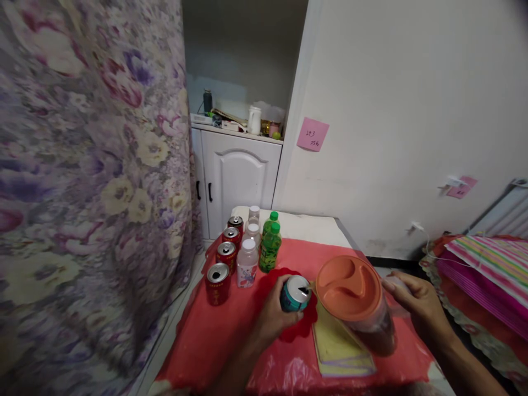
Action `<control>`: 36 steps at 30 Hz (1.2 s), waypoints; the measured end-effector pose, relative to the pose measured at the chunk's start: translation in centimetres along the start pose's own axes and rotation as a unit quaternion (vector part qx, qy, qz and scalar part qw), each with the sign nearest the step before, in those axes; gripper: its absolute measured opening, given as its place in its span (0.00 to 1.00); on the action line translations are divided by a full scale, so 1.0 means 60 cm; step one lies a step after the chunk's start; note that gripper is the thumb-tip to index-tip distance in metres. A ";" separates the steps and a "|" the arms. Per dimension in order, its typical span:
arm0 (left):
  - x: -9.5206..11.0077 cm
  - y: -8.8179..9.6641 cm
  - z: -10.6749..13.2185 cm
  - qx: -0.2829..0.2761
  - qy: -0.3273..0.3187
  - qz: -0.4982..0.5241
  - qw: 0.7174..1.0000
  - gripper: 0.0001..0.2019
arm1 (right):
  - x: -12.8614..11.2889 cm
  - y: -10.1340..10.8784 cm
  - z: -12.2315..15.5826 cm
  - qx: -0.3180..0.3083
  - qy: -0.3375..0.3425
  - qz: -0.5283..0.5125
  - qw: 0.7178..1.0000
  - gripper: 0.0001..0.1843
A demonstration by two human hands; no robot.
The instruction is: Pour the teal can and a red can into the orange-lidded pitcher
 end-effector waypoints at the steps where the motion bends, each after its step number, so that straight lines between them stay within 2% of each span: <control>1: 0.000 0.000 0.000 -0.001 0.000 0.000 1.000 0.35 | 0.001 0.000 0.000 0.003 -0.001 -0.002 1.000 0.25; 27: -0.004 -0.002 -0.002 -0.015 0.002 0.003 1.000 0.35 | 0.003 0.000 -0.002 -0.005 -0.006 -0.006 1.000 0.23; 36: -0.006 -0.001 -0.003 -0.020 0.002 0.004 1.000 0.35 | 0.005 0.007 -0.005 -0.032 -0.006 0.016 0.999 0.24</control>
Point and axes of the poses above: each hand's wrist, its own z-axis away from the middle knuckle, its own y-axis out of the back of the hand, x = y × z, the point moved 4 cm from there along -z, towards the middle knuckle, and after that the axes turned 15 degrees about y, right-handed, at the moved point
